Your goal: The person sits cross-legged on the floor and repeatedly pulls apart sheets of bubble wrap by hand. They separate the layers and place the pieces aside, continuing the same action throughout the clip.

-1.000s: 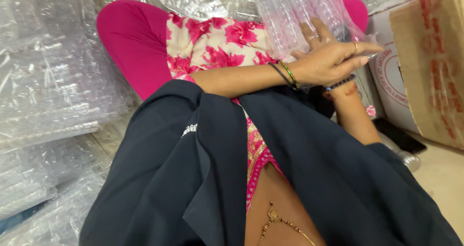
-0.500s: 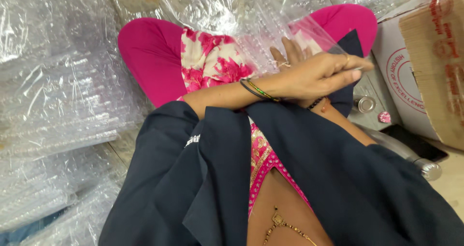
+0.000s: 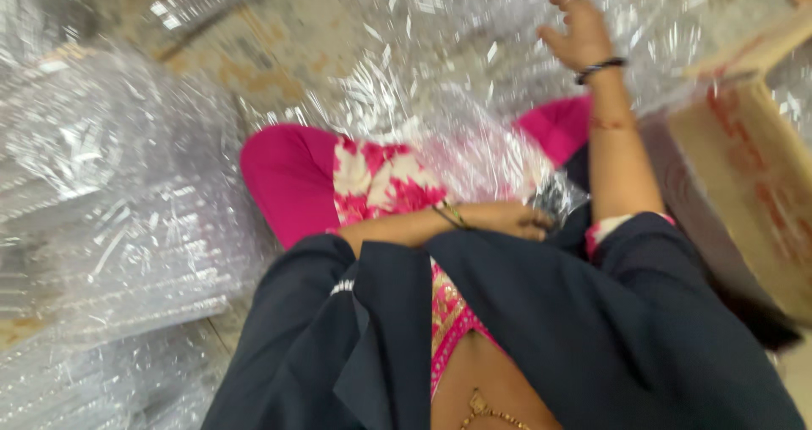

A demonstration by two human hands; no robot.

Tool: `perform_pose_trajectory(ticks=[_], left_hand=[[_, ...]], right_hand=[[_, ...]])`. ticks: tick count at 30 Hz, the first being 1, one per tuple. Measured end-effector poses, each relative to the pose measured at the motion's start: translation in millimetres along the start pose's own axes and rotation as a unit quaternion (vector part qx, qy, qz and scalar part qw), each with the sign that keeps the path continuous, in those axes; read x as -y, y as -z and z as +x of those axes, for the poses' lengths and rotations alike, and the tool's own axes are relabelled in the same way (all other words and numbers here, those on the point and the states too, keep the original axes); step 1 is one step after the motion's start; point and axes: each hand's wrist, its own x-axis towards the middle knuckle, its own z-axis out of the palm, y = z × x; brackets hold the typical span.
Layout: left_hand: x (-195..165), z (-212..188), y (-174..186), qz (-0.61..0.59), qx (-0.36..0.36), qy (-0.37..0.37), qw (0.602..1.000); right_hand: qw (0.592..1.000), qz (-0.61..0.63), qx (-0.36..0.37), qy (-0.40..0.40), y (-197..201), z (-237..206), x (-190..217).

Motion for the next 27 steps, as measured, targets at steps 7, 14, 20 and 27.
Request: perform_pose_trajectory(ticks=[7,14,20,27], left_hand=[[4,-26,34,-0.087,0.032,0.087,0.992],[-1,-33,91,-0.173,-0.161,0.118,0.964],[2,-56,166,-0.308,-0.584,0.04,0.75],[-51,-88,158,-0.389,-0.517,-0.078,0.758]], right_hand=[[0.969,-0.225,0.038,-0.096,-76,78,-12],[0.991,-0.12,-0.012,-0.065,-86,25,-10],[0.99,0.065,-0.069,0.104,-99,-41,63],[0.926,0.357,0.109,-0.058,-108,-85,94]])
